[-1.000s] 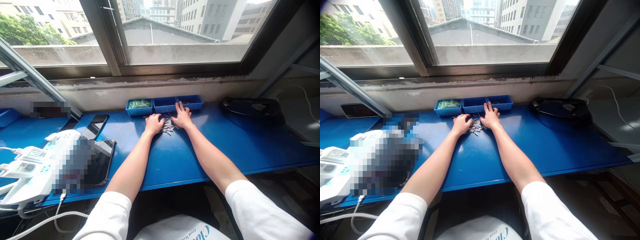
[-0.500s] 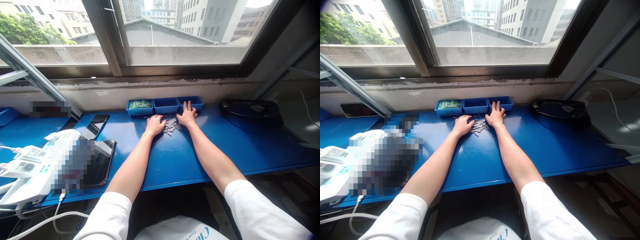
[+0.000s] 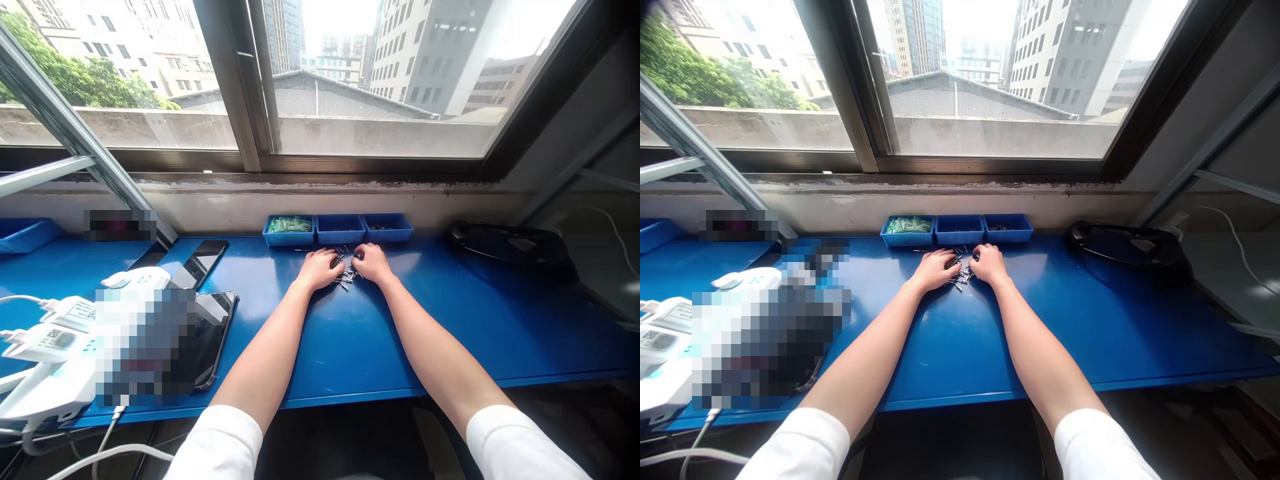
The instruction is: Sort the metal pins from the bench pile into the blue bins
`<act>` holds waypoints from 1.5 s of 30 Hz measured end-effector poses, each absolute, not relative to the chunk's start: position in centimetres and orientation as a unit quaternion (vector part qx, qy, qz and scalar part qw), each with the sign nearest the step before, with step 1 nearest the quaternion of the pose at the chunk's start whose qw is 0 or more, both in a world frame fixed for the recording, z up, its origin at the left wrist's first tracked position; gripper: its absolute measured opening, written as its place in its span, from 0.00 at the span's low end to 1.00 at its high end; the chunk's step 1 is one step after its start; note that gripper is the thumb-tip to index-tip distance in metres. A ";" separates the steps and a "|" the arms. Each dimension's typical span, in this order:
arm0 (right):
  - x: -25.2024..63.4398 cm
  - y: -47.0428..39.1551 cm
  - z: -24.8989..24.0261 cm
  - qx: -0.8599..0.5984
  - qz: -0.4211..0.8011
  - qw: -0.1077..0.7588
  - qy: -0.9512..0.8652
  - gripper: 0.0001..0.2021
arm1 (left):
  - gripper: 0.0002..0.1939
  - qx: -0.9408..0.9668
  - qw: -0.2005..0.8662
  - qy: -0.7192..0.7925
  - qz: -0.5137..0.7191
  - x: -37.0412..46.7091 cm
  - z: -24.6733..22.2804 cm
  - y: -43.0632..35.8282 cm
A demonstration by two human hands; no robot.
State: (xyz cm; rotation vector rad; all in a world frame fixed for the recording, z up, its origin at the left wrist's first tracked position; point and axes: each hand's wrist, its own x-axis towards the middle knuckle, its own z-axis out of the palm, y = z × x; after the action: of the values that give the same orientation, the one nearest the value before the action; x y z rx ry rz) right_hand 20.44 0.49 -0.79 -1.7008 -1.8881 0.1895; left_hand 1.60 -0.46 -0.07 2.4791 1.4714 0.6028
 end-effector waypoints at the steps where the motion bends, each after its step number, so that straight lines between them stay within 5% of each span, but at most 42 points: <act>1: 20.3 0.4 -0.8 -0.632 0.073 0.281 -0.718 0.10 | 0.22 0.835 0.099 0.495 0.216 1.6 0.0 -0.5; 8: 20.5 0.5 -0.9 -0.629 0.102 0.273 -0.721 0.10 | 0.17 0.751 0.022 0.579 0.317 1.3 0.8 -0.6; 14: 20.4 0.5 -0.7 -0.635 0.089 0.242 -0.728 0.12 | 0.19 0.696 0.020 0.672 0.254 0.0 0.3 0.3; 26: 19.0 -0.2 -0.2 -0.513 0.215 0.464 -0.689 0.15 | 0.15 0.773 0.135 0.501 0.366 0.1 -0.1 0.2; 38: 17.9 -0.5 0.0 -0.424 0.342 0.506 -0.669 0.12 | 0.10 0.794 0.155 0.421 0.410 0.9 0.5 -0.5; 45: 18.0 -0.5 0.1 -0.473 0.237 0.460 -0.713 0.11 | 0.10 0.793 0.146 0.435 0.401 1.1 0.4 -0.3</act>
State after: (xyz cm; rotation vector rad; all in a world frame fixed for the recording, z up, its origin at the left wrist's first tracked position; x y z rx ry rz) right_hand 18.02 -0.50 0.10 -1.1649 -1.7552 0.5826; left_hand 1.06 -0.32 0.42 2.2835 1.2537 1.1542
